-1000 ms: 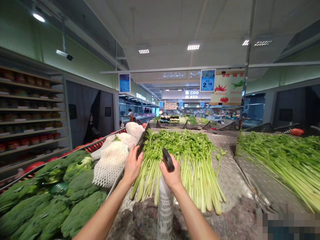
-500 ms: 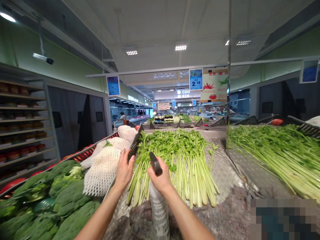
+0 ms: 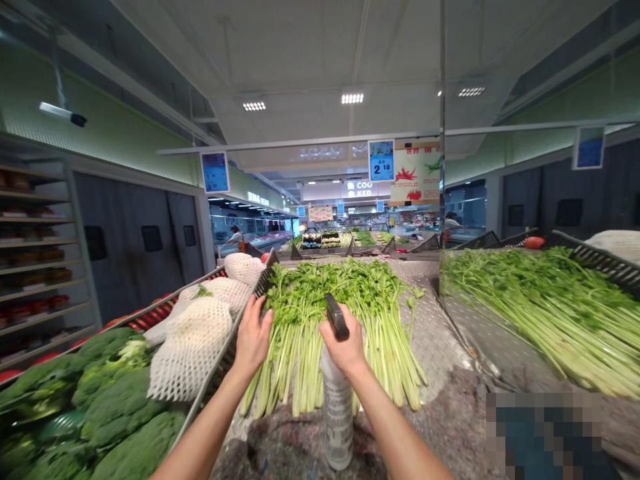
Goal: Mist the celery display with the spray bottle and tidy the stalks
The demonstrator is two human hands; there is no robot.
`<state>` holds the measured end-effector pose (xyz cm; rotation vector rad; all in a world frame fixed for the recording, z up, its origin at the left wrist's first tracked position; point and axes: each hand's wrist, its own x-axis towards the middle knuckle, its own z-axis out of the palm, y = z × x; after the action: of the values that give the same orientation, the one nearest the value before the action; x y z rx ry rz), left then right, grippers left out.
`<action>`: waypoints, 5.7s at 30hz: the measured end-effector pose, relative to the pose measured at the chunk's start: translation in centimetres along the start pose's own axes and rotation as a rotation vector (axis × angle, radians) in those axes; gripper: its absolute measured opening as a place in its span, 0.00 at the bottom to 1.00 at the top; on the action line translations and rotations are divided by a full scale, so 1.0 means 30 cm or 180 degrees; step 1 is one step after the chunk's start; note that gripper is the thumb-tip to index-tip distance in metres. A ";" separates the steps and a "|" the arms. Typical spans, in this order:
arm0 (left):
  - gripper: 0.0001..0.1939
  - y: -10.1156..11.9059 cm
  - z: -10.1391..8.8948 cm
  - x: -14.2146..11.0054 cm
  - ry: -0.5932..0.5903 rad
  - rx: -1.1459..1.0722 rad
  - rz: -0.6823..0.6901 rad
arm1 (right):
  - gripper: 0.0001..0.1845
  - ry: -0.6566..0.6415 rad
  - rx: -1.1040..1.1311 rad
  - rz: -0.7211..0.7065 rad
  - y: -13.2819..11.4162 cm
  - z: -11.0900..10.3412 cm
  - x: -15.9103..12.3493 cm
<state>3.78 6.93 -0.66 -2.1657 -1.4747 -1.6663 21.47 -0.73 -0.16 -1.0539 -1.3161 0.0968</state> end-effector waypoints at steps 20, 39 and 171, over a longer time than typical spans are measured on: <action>0.25 0.124 0.098 0.003 -0.0194 -0.0248 0.0157 | 0.08 0.0443 -0.0464 0.0077 0.060 -0.171 0.034; 0.25 0.198 0.175 -0.015 -0.0336 -0.0464 0.0220 | 0.09 0.0854 -0.0689 0.0165 0.125 -0.303 0.009; 0.26 -0.026 -0.002 -0.119 -0.0213 -0.0325 -0.0241 | 0.10 -0.0212 0.0260 0.0211 -0.011 0.086 0.003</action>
<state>3.31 5.03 -3.76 -2.2658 -1.5398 -1.7461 19.26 0.60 -0.17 -1.0322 -1.3263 0.2354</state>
